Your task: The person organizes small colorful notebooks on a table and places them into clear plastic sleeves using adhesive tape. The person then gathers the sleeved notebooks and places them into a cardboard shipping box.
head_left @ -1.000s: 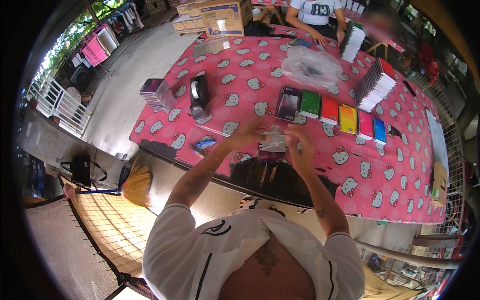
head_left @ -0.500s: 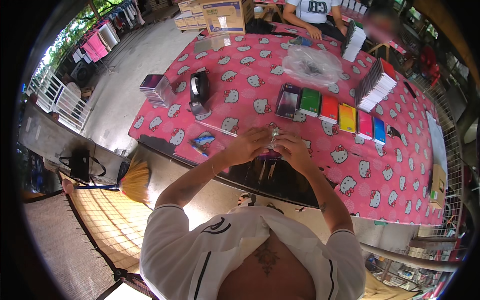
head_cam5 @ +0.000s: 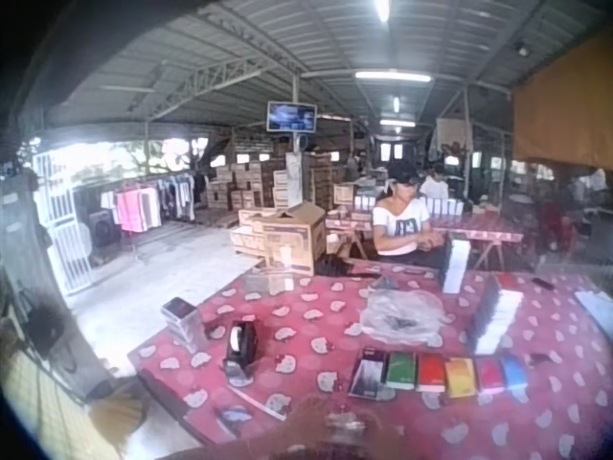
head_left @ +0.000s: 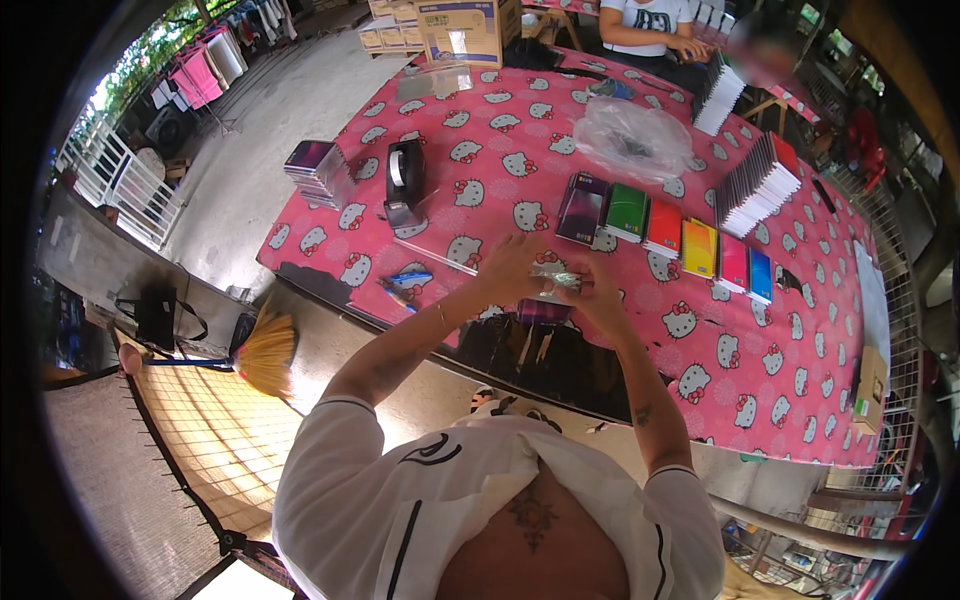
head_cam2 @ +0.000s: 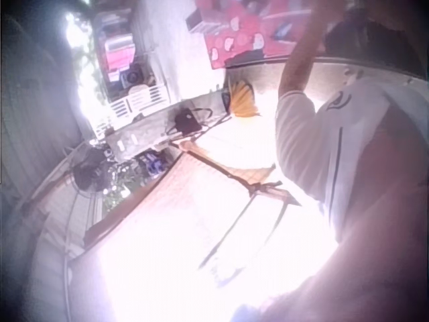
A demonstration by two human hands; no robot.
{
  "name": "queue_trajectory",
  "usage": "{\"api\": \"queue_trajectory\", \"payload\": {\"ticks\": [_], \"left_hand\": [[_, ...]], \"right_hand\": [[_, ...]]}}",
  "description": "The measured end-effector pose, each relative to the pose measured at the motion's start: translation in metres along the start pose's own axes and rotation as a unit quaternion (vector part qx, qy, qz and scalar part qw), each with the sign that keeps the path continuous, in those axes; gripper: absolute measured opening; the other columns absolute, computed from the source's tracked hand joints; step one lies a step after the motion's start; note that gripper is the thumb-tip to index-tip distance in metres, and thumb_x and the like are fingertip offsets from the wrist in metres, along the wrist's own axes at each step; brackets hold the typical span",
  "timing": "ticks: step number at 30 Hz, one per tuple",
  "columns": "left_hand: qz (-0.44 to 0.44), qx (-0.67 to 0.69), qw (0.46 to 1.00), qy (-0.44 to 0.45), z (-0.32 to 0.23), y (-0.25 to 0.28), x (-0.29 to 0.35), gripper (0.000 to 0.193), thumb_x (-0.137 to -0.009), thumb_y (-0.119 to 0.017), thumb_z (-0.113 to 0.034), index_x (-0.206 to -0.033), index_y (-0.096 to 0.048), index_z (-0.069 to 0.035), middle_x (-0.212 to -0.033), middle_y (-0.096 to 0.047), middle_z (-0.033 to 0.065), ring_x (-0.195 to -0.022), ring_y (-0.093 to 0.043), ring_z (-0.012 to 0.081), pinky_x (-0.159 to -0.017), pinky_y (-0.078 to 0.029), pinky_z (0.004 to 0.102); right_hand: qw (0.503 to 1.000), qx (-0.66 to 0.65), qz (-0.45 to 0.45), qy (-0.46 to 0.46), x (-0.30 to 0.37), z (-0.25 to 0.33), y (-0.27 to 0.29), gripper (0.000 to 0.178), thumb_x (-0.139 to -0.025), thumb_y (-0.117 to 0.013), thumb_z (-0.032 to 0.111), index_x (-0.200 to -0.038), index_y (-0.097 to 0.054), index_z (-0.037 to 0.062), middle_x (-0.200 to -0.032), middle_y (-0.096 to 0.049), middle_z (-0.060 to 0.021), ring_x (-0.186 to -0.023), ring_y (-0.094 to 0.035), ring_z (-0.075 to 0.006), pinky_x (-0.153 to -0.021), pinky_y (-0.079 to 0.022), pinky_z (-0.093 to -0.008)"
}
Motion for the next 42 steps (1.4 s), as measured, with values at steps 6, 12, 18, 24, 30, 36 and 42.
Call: {"api": "queue_trajectory", "payload": {"ticks": [6, 12, 18, 24, 30, 36, 42], "left_hand": [[0.093, 0.455, 0.853, 0.240, 0.065, -0.043, 0.007, 0.048, -0.077, -0.085, -0.029, -0.114, -0.064, -0.006, -0.109, -0.064, 0.0083, -0.088, -0.060, 0.0153, -0.075, -0.049, 0.0334], [-0.206, 0.015, 0.868, 0.452, 0.318, 0.082, 0.106, 0.046, -0.081, -0.076, -0.030, -0.118, -0.067, -0.003, -0.106, -0.069, 0.0154, -0.093, -0.061, 0.0314, -0.082, -0.049, 0.0427], [-0.287, 0.349, 0.765, 0.459, 0.347, 0.064, 0.100, 0.028, -0.083, -0.074, -0.018, -0.108, -0.071, -0.005, -0.075, -0.064, -0.0005, -0.063, -0.054, 0.0141, -0.066, -0.045, 0.0260], [-0.274, 0.312, 0.778, 0.472, 0.323, 0.037, 0.141, 0.014, -0.086, -0.062, -0.016, -0.079, -0.069, -0.006, -0.078, -0.071, 0.0121, -0.067, -0.067, 0.0263, -0.055, -0.052, 0.0388], [0.016, -0.107, 0.973, 0.204, 0.177, 0.091, -0.001, 0.026, -0.086, -0.061, -0.031, -0.080, -0.069, -0.008, -0.078, -0.071, 0.0162, -0.071, -0.070, 0.0344, -0.062, -0.056, 0.0470], [0.398, 0.054, 0.891, -0.212, -0.025, 0.001, -0.089, 0.027, -0.072, -0.082, -0.032, -0.081, -0.071, -0.009, -0.075, -0.069, 0.0070, -0.072, -0.067, 0.0266, -0.074, -0.050, 0.0410], [0.561, 0.288, 0.776, -0.008, 0.053, -0.098, -0.070, 0.037, -0.081, -0.076, -0.032, -0.104, -0.065, -0.005, -0.096, -0.069, 0.0071, -0.088, -0.065, 0.0153, -0.079, -0.049, 0.0345]], "right_hand": [[0.979, -0.150, -0.026, -0.134, 0.005, -0.045, 0.003, 0.035, -0.087, -0.073, 0.004, -0.118, -0.056, 0.0028, -0.104, -0.060, -0.0038, -0.093, -0.057, -0.0108, -0.075, -0.051, -0.0248], [0.992, -0.094, -0.007, -0.078, 0.003, -0.031, -0.026, 0.026, -0.090, -0.068, 0.006, -0.115, -0.059, 0.0032, -0.104, -0.058, -0.0021, -0.089, -0.055, -0.0091, -0.074, -0.047, -0.0248], [0.990, -0.113, 0.016, -0.078, 0.006, -0.029, -0.026, 0.044, -0.092, -0.065, 0.006, -0.135, -0.056, 0.0096, -0.110, -0.054, -0.0021, -0.085, -0.051, -0.0089, -0.075, -0.045, -0.0244], [0.991, -0.086, -0.019, -0.101, 0.009, -0.034, -0.019, 0.060, -0.092, -0.066, 0.006, -0.148, -0.046, 0.0129, -0.113, -0.052, -0.0020, -0.086, -0.049, -0.0086, -0.076, -0.045, -0.0235], [0.989, -0.088, -0.056, -0.109, 0.011, -0.047, -0.007, 0.064, -0.091, -0.066, 0.005, -0.150, -0.042, 0.0127, -0.111, -0.053, -0.0034, -0.088, -0.050, -0.0088, -0.077, -0.046, -0.0236], [0.981, -0.153, -0.046, -0.112, 0.010, -0.046, -0.012, 0.067, -0.091, -0.067, 0.006, -0.151, -0.037, 0.0114, -0.111, -0.053, -0.0042, -0.091, -0.052, -0.0098, -0.077, -0.046, -0.0239], [0.977, -0.174, -0.045, -0.112, 0.010, -0.036, -0.017, 0.067, -0.089, -0.070, 0.006, -0.148, -0.040, 0.0103, -0.111, -0.052, -0.0016, -0.095, -0.048, -0.0093, -0.083, -0.041, -0.0249]]}}
Point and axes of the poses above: each hand's wrist, its own x-axis away from the middle knuckle, its own y-axis out of the back of the hand, z = x × y, the point moved 6 cm from there along -x, towards the middle knuckle
